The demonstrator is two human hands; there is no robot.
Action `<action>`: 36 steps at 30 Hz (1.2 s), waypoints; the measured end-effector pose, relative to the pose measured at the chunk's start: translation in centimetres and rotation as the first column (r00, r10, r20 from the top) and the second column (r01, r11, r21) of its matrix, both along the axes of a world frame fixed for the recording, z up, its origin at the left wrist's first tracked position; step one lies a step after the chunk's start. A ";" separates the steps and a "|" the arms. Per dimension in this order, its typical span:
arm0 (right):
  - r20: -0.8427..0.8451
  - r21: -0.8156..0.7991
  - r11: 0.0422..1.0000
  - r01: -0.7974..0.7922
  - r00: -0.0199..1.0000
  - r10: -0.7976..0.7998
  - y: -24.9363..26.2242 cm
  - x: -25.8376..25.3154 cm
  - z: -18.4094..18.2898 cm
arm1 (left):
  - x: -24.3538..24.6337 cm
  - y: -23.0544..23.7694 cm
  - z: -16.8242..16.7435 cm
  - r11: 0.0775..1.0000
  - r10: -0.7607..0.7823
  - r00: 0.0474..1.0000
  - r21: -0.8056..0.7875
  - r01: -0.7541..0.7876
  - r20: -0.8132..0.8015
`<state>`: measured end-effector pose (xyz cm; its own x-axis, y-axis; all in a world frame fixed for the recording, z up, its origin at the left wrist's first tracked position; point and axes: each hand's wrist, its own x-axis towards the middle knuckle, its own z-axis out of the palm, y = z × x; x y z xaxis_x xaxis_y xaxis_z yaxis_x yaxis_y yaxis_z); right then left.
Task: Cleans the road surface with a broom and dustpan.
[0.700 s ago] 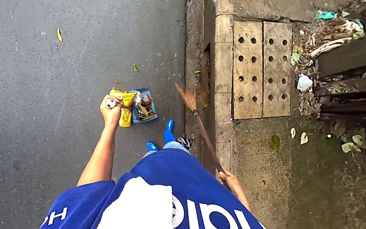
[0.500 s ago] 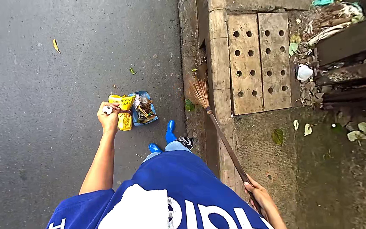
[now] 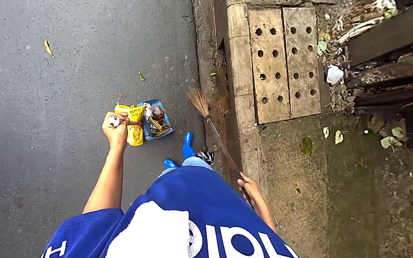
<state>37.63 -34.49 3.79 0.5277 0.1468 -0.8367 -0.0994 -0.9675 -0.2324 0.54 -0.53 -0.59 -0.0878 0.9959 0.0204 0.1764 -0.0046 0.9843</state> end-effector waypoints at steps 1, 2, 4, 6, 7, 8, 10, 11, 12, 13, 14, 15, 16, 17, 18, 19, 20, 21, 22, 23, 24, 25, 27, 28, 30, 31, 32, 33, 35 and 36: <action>-0.047 0.012 1.000 0.022 0.999 -0.021 -0.2 1.1 1.1 | -0.1 0.3 -0.1 1.000 0.002 1.000 0.001 -0.002 0.000; -0.077 0.027 0.999 0.029 0.997 -0.027 -0.6 2.3 2.6 | -0.2 0.6 -0.1 1.000 0.011 1.000 0.007 -0.011 0.007; -0.069 0.047 0.998 0.034 0.997 -0.031 -2.1 4.2 5.7 | -0.7 0.4 -0.1 0.999 0.031 0.999 0.009 -0.031 0.021; -0.038 0.046 0.997 0.060 0.998 -0.059 -3.2 5.3 7.9 | -1.0 0.5 0.0 0.999 0.045 0.999 0.006 -0.045 0.031; -0.003 0.040 0.997 0.062 0.998 -0.062 -3.5 5.6 8.6 | -1.1 0.5 0.1 0.999 0.048 0.998 0.000 -0.048 0.029; 0.057 0.024 0.999 0.037 0.998 -0.038 -3.5 5.8 8.7 | -1.0 0.5 0.1 0.999 0.046 0.999 -0.003 -0.046 0.025; 0.212 -0.063 0.991 -0.120 0.969 0.130 -2.2 5.8 7.4 | -0.9 0.6 0.1 0.999 0.041 0.999 0.006 -0.041 0.021; 0.266 -0.118 0.970 -0.212 0.934 0.236 -1.0 5.8 5.8 | -0.7 0.7 0.1 0.999 0.044 0.999 0.023 -0.044 0.017; 0.285 -0.158 0.946 -0.283 0.904 0.318 0.7 5.6 4.0 | -0.6 0.8 0.0 0.998 0.044 0.999 0.040 -0.044 0.011; 0.279 -0.171 0.924 -0.341 0.883 0.378 2.5 5.2 1.9 | -0.5 0.9 0.0 0.998 0.037 0.999 0.048 -0.038 0.009; 0.264 -0.199 0.886 -0.419 0.848 0.460 4.3 4.4 0.4 | -0.2 1.0 -0.1 0.998 0.036 0.999 0.054 -0.036 -0.001; 0.227 -0.247 0.822 -0.513 0.795 0.563 5.8 3.6 -0.5 | 0.3 0.8 -0.2 0.998 0.043 0.999 0.053 -0.042 -0.012; 0.168 -0.299 0.735 -0.608 0.725 0.668 7.2 2.5 -0.7 | 0.7 0.7 -0.1 0.997 0.052 0.998 0.049 -0.051 -0.029; 0.112 -0.338 0.645 -0.685 0.651 0.751 8.2 1.5 -0.5 | 0.8 0.9 0.0 0.997 0.063 0.997 0.049 -0.061 -0.043; 0.081 -0.345 0.579 -0.739 0.591 0.802 8.5 0.9 0.6 | 0.8 1.0 0.0 0.996 0.077 0.996 0.048 -0.074 -0.052; 0.074 -0.320 0.553 -0.770 0.561 0.824 8.5 1.2 2.1 | 0.8 0.9 -0.1 0.995 0.091 0.994 0.040 -0.089 -0.054; 0.086 -0.270 0.560 -0.783 0.560 0.824 8.4 2.2 3.8 | 0.8 1.0 0.0 0.994 0.105 0.993 0.034 -0.104 -0.052; 0.097 -0.228 0.576 -0.785 0.571 0.815 8.4 3.5 5.6 | 0.6 1.1 0.0 0.993 0.118 0.992 0.034 -0.117 -0.048; 0.105 -0.203 0.588 -0.783 0.579 0.808 8.2 5.0 7.3 | 0.4 1.2 0.1 0.991 0.132 0.990 0.027 -0.130 -0.042; 0.117 -0.192 0.590 -0.784 0.578 0.807 8.0 6.1 8.8 | 0.1 1.1 0.1 0.990 0.142 0.989 0.017 -0.142 -0.039; 0.124 -0.204 0.587 -0.783 0.574 0.809 8.0 6.8 10.0 | -0.1 1.0 0.1 0.988 0.151 0.988 0.000 -0.152 -0.043; 0.137 -0.225 0.580 -0.783 0.564 0.814 8.2 6.9 10.5 | -0.2 1.1 0.2 0.987 0.158 0.986 -0.019 -0.160 -0.054; 0.187 -0.273 0.541 -0.795 0.508 0.841 9.5 6.0 9.0 | 0.1 1.3 0.1 0.985 0.167 0.983 -0.041 -0.170 -0.074; 0.219 -0.293 0.514 -0.806 0.467 0.857 10.5 4.9 7.0 | 0.2 1.4 0.0 0.984 0.169 0.981 -0.046 -0.174 -0.091; 0.203 -0.322 0.443 -0.836 0.396 0.895 13.2 2.2 3.9 | 0.3 1.2 0.1 0.982 0.161 0.980 -0.076 -0.170 -0.114; 0.163 -0.344 0.370 -0.863 0.333 0.929 14.4 0.6 3.8 | 0.4 1.0 0.1 0.980 0.175 0.979 -0.080 -0.184 -0.102; 0.122 -0.366 0.279 -0.888 0.252 0.960 15.2 -1.3 4.3 | 0.2 0.7 0.0 0.974 0.205 0.976 -0.080 -0.211 -0.079; 0.093 -0.382 0.204 -0.901 0.182 0.979 16.0 -2.9 5.0 | -0.5 0.6 0.2 0.964 0.248 0.967 -0.081 -0.252 -0.051; 0.089 -0.405 0.116 -0.907 0.087 0.992 17.6 -4.4 6.7 | -2.7 0.2 0.6 0.923 0.376 0.926 -0.096 -0.372 0.023; 0.090 -0.416 0.091 -0.905 0.058 0.994 18.4 -4.6 7.4 | -4.1 -0.4 1.0 0.894 0.441 0.896 -0.118 -0.433 0.049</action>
<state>33.01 -16.07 11.14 0.2509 0.5857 -0.7707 0.9676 -0.1733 0.1834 -3.59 -0.92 0.42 -0.5119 0.8530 -0.1021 0.0654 0.1572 0.9854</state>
